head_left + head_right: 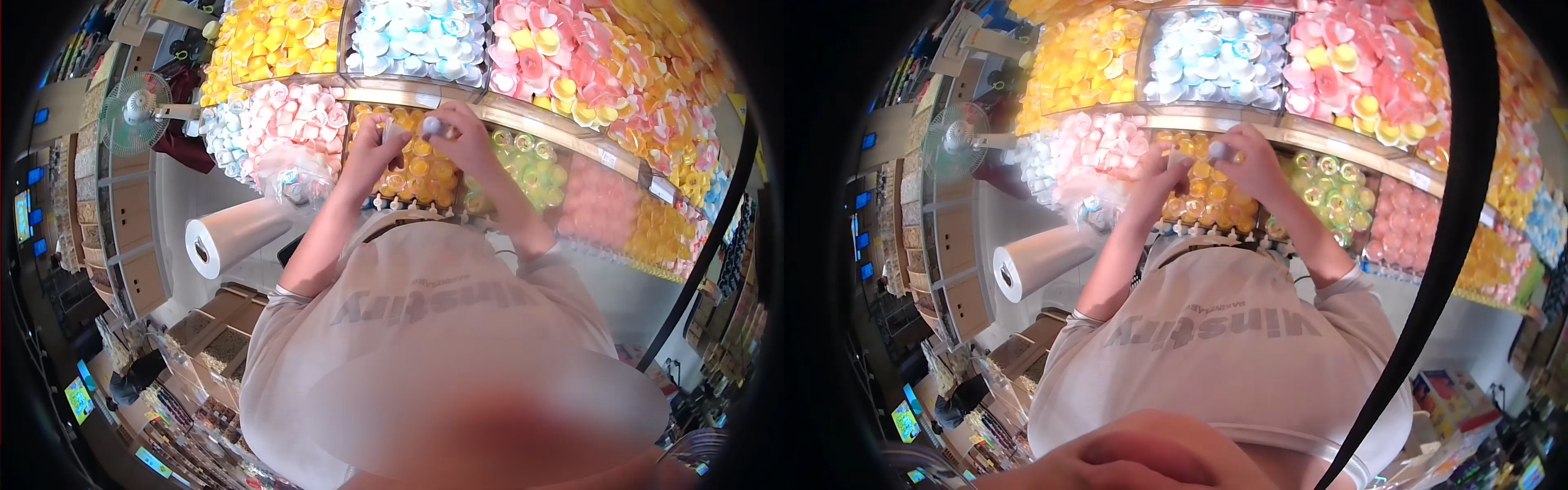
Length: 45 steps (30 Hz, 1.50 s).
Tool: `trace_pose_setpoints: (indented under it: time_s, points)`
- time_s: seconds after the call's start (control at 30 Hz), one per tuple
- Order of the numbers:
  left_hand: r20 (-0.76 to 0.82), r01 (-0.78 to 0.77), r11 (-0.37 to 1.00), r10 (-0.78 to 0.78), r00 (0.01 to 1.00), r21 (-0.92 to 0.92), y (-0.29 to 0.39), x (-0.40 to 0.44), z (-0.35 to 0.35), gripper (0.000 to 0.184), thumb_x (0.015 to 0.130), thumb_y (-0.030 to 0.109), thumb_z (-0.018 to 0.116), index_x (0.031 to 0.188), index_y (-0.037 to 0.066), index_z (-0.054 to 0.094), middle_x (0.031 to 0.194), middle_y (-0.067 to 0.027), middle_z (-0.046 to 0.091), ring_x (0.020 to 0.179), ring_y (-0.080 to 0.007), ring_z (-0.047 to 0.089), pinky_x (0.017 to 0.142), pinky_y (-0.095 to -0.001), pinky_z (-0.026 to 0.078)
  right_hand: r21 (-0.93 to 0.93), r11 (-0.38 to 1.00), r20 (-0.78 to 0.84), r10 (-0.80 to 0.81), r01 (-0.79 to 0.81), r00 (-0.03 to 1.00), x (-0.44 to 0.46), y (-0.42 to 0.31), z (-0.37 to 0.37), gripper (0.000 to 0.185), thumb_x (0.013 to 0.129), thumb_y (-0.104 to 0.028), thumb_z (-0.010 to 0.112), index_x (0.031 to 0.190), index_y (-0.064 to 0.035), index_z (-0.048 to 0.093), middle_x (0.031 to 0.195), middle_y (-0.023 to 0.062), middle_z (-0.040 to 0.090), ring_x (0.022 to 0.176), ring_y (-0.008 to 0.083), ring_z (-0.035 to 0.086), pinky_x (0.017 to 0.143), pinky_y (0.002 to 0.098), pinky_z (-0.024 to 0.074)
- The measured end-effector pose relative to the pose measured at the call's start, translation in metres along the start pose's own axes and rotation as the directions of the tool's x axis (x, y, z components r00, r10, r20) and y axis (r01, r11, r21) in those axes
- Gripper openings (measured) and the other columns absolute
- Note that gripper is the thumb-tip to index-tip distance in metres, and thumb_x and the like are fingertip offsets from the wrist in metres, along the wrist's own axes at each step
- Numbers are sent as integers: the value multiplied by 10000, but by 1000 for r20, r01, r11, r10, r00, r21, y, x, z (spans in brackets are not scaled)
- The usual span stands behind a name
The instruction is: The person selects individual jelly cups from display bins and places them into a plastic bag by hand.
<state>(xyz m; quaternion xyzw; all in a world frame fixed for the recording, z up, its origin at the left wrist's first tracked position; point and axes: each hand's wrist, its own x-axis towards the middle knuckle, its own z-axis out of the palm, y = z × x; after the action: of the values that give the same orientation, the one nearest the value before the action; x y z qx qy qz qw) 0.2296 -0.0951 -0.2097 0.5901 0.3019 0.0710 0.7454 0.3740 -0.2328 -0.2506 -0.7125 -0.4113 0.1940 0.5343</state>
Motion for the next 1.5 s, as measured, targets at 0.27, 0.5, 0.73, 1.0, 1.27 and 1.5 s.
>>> trace_pose_setpoints:
  time_s: [0.27, 0.5, 0.73, 1.0, 1.27, 1.5]
  points:
    - [-139, -243, 619, 502, 853, 747, 67, 86, -29, 547, 720, 340, 784, 1057, -38, 577, 890, -154, 683, 821, -237, 665, 732, -334, 514, 140, 972, -428, 233, -191, 873, 101, 26, -55, 396, 733, -189, 765, 1086, -49, 655, 944, 66, 623, 810, 148, 562, 734, 268, 466]
    - [-98, -363, 820, 447, 889, 442, 71, 122, -34, 561, 760, 203, 760, 1196, -60, 524, 902, -153, 677, 782, -174, 674, 669, -283, 526, -309, 945, -480, -53, -112, 876, 149, 34, -44, 431, 719, -279, 736, 1104, -101, 663, 992, 159, 640, 945, 317, 596, 846, 382, 474]
    - [-227, -366, 898, 420, 879, 244, 67, 116, -39, 487, 756, 74, 751, 1086, -59, 418, 885, -140, 637, 693, -147, 652, 577, -233, 505, -341, 936, -447, -80, -88, 891, 148, 44, -38, 423, 716, -275, 751, 1094, -103, 666, 977, 161, 636, 931, 316, 597, 836, 375, 476]
    - [-193, -374, 905, 411, 891, 204, 67, 118, -50, 473, 749, 140, 780, 1094, -44, 514, 793, -46, 604, 633, -88, 573, 545, -223, 451, 173, 985, -573, 104, -4, 813, 133, 46, -48, 404, 737, -186, 765, 1098, -40, 655, 919, 76, 647, 786, 144, 579, 703, 282, 489]
    - [-156, -161, 405, 644, 749, 900, 80, 176, -75, 600, 733, 393, 772, 1138, 34, 511, 861, -176, 654, 805, -259, 655, 710, -341, 508, 495, 869, -490, 274, 5, 828, 68, 5, -51, 395, 783, -18, 715, 1156, 23, 593, 839, -24, 585, 686, 29, 481, 624, 173, 413]
    - [139, -213, 220, 307, 942, 952, 100, 218, -68, 465, 734, 340, 737, 1059, 53, 569, 867, -156, 670, 808, -290, 658, 724, -371, 504, 427, 904, -476, 243, -19, 845, 35, 6, -47, 355, 802, 1, 691, 1144, 17, 597, 962, 19, 619, 793, 62, 552, 699, 203, 468]
